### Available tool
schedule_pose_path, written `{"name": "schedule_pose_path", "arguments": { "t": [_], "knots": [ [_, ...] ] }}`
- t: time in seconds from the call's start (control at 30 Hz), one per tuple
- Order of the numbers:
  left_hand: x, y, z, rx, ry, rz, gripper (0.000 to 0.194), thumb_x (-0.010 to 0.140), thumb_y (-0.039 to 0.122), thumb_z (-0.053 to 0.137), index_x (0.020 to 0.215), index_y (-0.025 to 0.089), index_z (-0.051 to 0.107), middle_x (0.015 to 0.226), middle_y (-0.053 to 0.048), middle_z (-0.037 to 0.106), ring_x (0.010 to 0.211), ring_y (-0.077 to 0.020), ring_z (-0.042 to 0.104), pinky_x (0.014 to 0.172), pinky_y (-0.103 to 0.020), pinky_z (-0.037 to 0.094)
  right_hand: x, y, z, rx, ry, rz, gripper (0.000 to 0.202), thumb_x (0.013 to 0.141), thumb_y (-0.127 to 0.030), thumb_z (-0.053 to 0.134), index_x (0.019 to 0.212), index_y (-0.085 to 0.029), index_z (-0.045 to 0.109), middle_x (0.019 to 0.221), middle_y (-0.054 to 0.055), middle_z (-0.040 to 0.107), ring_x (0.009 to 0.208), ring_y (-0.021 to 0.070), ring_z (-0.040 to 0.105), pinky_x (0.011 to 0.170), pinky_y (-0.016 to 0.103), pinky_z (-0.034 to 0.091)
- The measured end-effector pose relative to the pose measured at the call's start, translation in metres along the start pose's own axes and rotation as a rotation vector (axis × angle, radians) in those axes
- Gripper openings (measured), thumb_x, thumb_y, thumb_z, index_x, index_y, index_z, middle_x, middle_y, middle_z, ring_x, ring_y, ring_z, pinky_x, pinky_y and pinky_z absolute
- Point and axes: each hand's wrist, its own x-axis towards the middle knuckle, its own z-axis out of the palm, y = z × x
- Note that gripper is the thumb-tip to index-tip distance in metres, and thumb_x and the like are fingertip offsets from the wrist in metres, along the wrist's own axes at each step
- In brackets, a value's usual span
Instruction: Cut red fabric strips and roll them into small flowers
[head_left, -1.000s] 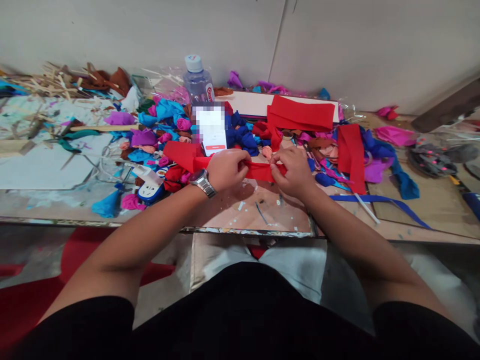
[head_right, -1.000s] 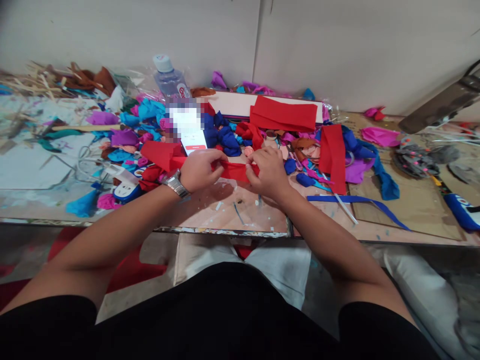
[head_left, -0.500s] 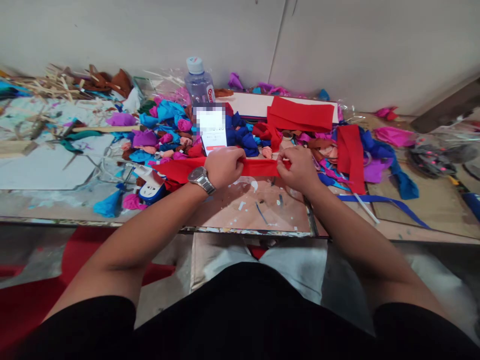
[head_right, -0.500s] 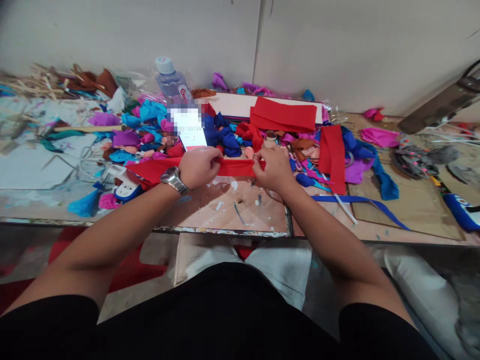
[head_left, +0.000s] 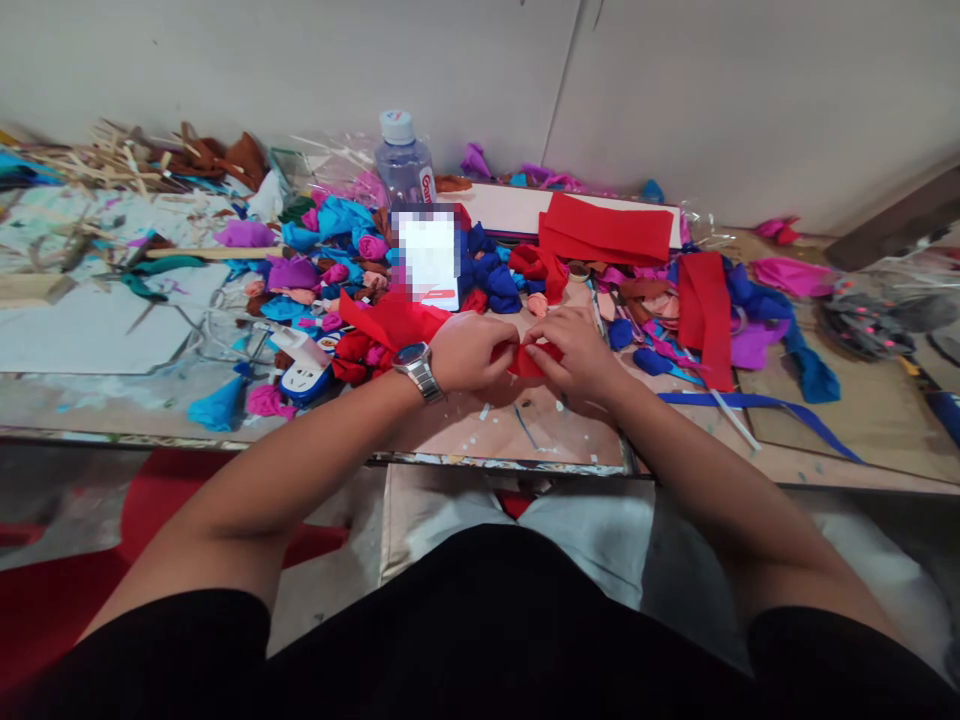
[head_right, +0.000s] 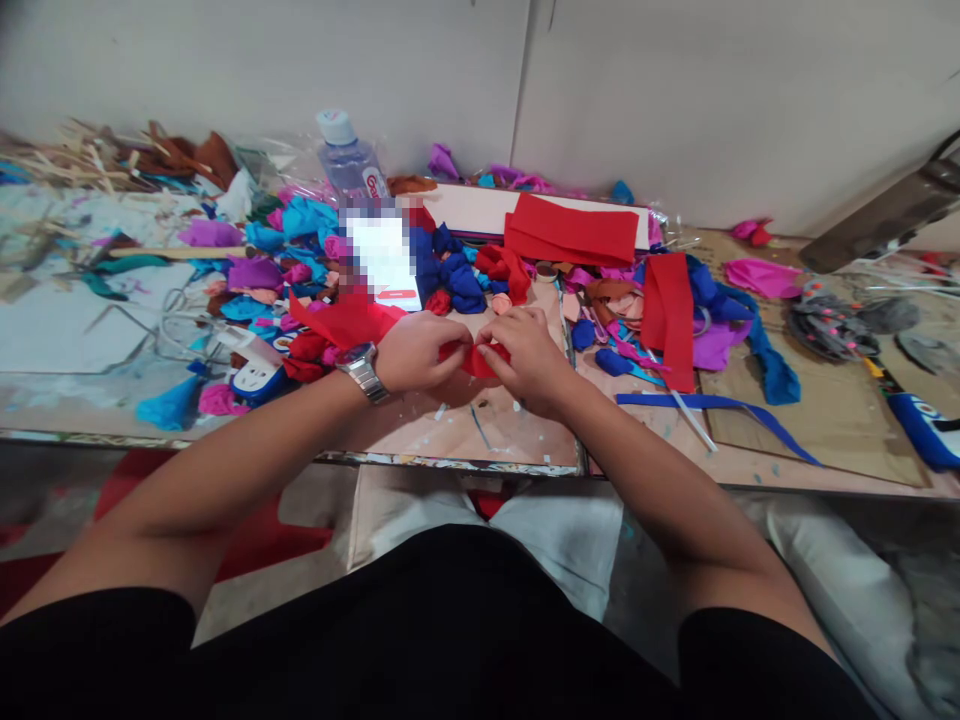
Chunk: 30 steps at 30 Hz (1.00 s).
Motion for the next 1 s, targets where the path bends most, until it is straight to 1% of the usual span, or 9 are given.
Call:
{"name": "schedule_pose_path", "arguments": {
  "t": [0.13, 0.27, 0.33, 0.43, 0.47, 0.6, 0.7, 0.87, 1.0],
  "knots": [
    [0.0, -0.001, 0.0, 0.018, -0.004, -0.039, 0.031, 0.096, 0.035, 0.052, 0.094, 0.021, 0.08, 0.087, -0.008, 0.08, 0.079, -0.0243, 0.071, 0.066, -0.037, 0.035, 0.0, 0.003, 0.002, -0.006, 0.026, 0.011, 0.01, 0.099, -0.028, 0.057, 0.099, -0.023, 0.066, 0.102, 0.01, 0.077, 0.108, 0.0323, 0.063, 0.1, 0.051, 0.037],
    [0.001, -0.003, 0.0, 0.034, -0.007, -0.082, 0.031, 0.096, 0.036, 0.053, 0.095, 0.021, 0.08, 0.084, -0.008, 0.079, 0.075, -0.0237, 0.069, 0.063, -0.036, 0.031, 0.001, 0.008, 0.001, -0.047, 0.059, 0.057, 0.008, 0.093, -0.028, 0.059, 0.094, -0.023, 0.065, 0.099, 0.011, 0.076, 0.103, 0.0329, 0.065, 0.097, 0.051, 0.039],
    [0.001, -0.003, 0.0, 0.035, -0.007, -0.1, 0.032, 0.096, 0.037, 0.053, 0.096, 0.021, 0.081, 0.083, -0.008, 0.078, 0.074, -0.0236, 0.068, 0.062, -0.036, 0.031, 0.001, 0.008, -0.001, -0.06, 0.076, 0.065, 0.009, 0.092, -0.028, 0.061, 0.096, -0.023, 0.067, 0.101, 0.011, 0.078, 0.104, 0.0332, 0.066, 0.098, 0.051, 0.039],
    [0.001, -0.003, 0.0, 0.011, -0.014, -0.096, 0.033, 0.096, 0.036, 0.052, 0.099, 0.022, 0.082, 0.083, -0.008, 0.078, 0.074, -0.0229, 0.069, 0.064, -0.035, 0.035, 0.001, 0.005, -0.004, -0.055, 0.076, 0.042, 0.014, 0.095, -0.031, 0.063, 0.103, -0.023, 0.071, 0.108, 0.01, 0.081, 0.108, 0.0331, 0.066, 0.101, 0.052, 0.038],
    [0.0, -0.003, 0.0, 0.001, -0.019, -0.087, 0.032, 0.095, 0.035, 0.053, 0.101, 0.022, 0.082, 0.084, -0.008, 0.078, 0.074, -0.0228, 0.069, 0.065, -0.035, 0.036, 0.0, 0.004, -0.004, -0.061, 0.068, 0.035, 0.014, 0.095, -0.032, 0.064, 0.103, -0.023, 0.071, 0.107, 0.01, 0.081, 0.108, 0.0332, 0.066, 0.101, 0.052, 0.038],
    [0.0, -0.004, -0.001, 0.006, -0.034, -0.074, 0.03, 0.088, 0.032, 0.056, 0.103, 0.022, 0.081, 0.087, -0.008, 0.079, 0.078, -0.0246, 0.07, 0.067, -0.035, 0.04, 0.001, 0.004, -0.003, -0.096, 0.062, 0.039, 0.012, 0.097, -0.03, 0.062, 0.09, -0.023, 0.069, 0.096, 0.009, 0.08, 0.102, 0.0321, 0.067, 0.098, 0.051, 0.038],
    [0.001, -0.007, -0.004, 0.061, -0.028, -0.139, 0.032, 0.087, 0.031, 0.056, 0.105, 0.022, 0.082, 0.089, -0.009, 0.08, 0.08, -0.0264, 0.072, 0.069, -0.036, 0.043, 0.0, 0.008, -0.003, -0.094, 0.085, 0.059, 0.01, 0.096, -0.028, 0.062, 0.089, -0.023, 0.068, 0.095, 0.008, 0.08, 0.099, 0.0306, 0.068, 0.097, 0.05, 0.038],
    [0.003, -0.011, -0.008, 0.144, -0.014, -0.231, 0.034, 0.091, 0.029, 0.053, 0.108, 0.022, 0.082, 0.096, -0.011, 0.082, 0.088, -0.0293, 0.075, 0.074, -0.039, 0.049, 0.0, 0.017, -0.005, -0.087, 0.128, 0.087, 0.008, 0.095, -0.027, 0.062, 0.091, -0.023, 0.068, 0.094, 0.008, 0.08, 0.095, 0.0301, 0.07, 0.096, 0.049, 0.039],
    [0.004, -0.015, -0.01, 0.193, -0.014, -0.291, 0.034, 0.091, 0.027, 0.053, 0.108, 0.021, 0.082, 0.102, -0.012, 0.082, 0.091, -0.0313, 0.076, 0.075, -0.04, 0.05, 0.001, 0.021, -0.004, -0.088, 0.125, 0.102, 0.008, 0.096, -0.027, 0.061, 0.092, -0.023, 0.067, 0.095, 0.009, 0.08, 0.092, 0.0298, 0.071, 0.096, 0.048, 0.04]
  ]
}}
